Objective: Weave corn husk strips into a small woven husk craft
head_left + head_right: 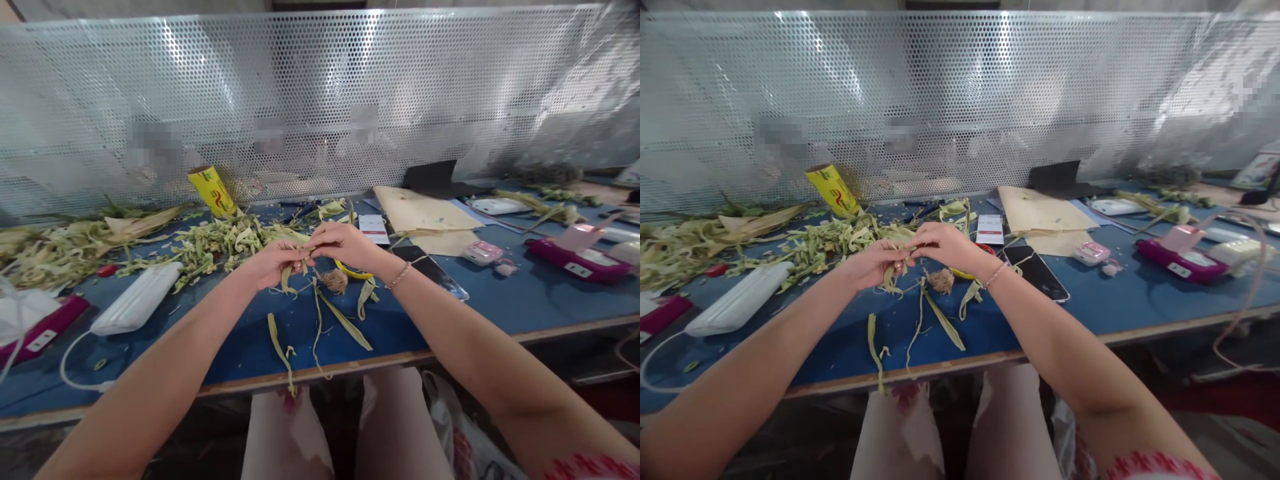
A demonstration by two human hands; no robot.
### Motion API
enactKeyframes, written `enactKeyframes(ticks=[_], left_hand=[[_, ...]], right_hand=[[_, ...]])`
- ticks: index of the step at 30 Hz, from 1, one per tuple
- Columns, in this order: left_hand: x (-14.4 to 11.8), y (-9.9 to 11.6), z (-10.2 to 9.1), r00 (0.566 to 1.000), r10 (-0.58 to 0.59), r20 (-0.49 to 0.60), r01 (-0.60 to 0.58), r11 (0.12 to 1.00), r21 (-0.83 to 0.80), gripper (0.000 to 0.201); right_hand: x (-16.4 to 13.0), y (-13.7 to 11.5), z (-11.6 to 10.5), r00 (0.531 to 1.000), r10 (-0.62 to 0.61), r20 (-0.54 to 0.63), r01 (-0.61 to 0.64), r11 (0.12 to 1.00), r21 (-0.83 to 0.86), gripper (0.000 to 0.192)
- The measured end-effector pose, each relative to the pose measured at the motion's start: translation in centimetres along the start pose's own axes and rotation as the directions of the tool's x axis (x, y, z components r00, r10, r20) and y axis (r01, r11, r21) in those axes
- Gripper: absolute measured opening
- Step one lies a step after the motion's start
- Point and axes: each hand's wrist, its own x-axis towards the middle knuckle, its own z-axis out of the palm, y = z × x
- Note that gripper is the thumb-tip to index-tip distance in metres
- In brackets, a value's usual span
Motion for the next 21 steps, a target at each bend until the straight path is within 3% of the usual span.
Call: enactKeyframes(ticks=[7, 14, 21], left_hand=[[-0.44, 0.34, 0.32, 0.994, -0.043, 0.099, 0.037, 0.998, 0.057, 0.013], [-0.36, 0.34, 0.16, 0.993, -0.089, 0.082, 0.084, 0.994, 0.063, 0.015], [0.01, 0.11, 0.02, 0.997, -0.071, 0.038, 0.067, 0.994, 0.088, 0.013]], right_hand=[[-0.04, 0.23, -0.25, 0.998, -0.042, 0.050, 0.038, 0.997, 0.072, 0.013], [-0.31, -0.13, -0.13, 0.985, -0.170, 0.029, 0.172, 0.966, -0.194, 0.015], [-0.41, -0.49, 0.21, 0.972, -0.182, 0.151, 0.231, 0.869, -0.438, 0.020]])
